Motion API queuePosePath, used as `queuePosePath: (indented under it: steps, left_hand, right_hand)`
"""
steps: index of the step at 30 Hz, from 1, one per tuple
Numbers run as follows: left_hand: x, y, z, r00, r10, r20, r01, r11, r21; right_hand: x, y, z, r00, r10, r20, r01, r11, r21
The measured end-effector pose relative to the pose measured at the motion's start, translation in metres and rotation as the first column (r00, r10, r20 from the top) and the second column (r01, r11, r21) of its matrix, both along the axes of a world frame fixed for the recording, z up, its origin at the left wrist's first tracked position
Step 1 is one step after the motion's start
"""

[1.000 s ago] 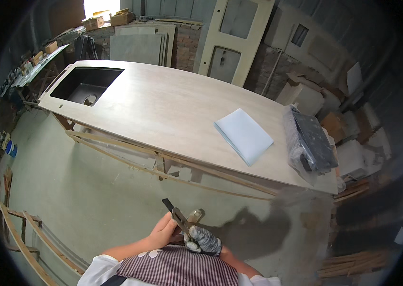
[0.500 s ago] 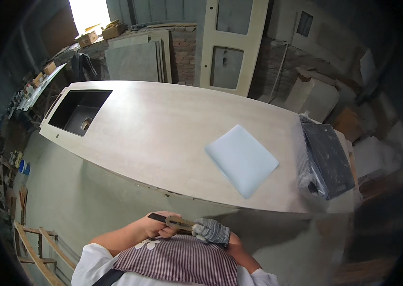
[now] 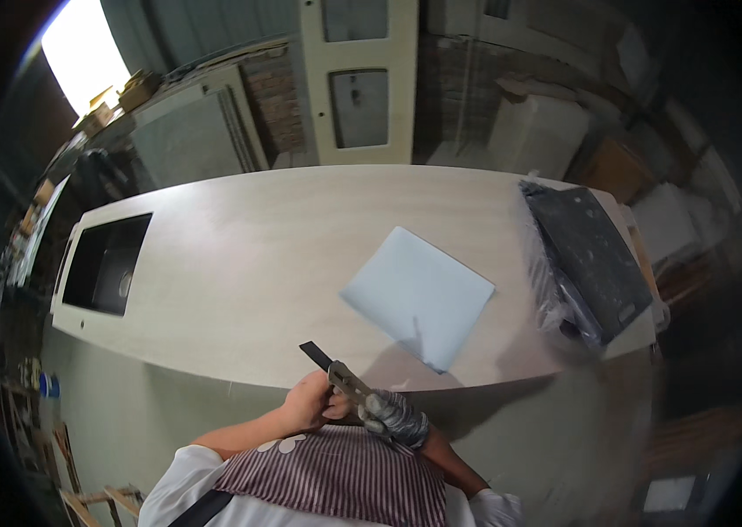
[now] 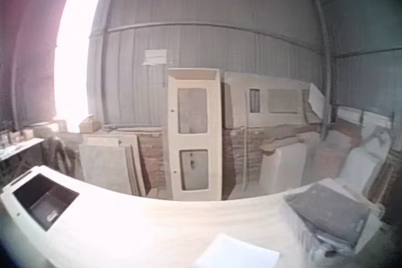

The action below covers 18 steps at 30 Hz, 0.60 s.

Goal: The person walks through a workshop and then uses a utility knife to cut several sheets of blue sandpaper into smaller strips on a wooden countertop. The cut pieces are set aside on the surface.

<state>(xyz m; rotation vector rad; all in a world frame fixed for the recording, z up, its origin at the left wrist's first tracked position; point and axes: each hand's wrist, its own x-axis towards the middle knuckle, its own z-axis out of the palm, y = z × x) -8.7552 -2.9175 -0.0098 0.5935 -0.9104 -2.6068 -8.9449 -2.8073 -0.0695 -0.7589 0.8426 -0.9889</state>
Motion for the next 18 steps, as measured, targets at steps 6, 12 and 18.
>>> queuePosePath:
  steps: [6,12,18]
  left_hand:
    - [-0.003,-0.037,0.0,0.934,-0.281,0.223,0.263,0.959,0.106]
    - [-0.01,-0.054,0.009,0.763,-0.57,0.305,0.512,0.821,0.253]
    - [-0.03,-0.063,-0.019,0.644,-0.698,0.313,0.74,0.673,-0.019]
  right_hand:
    - [0.002,0.023,-0.041,0.927,-0.179,-0.329,0.201,0.979,0.034]
    - [0.003,0.021,-0.03,0.975,-0.157,-0.155,0.139,0.983,-0.12]
    - [-0.015,0.049,-0.038,0.925,-0.377,-0.054,0.378,0.926,0.006]
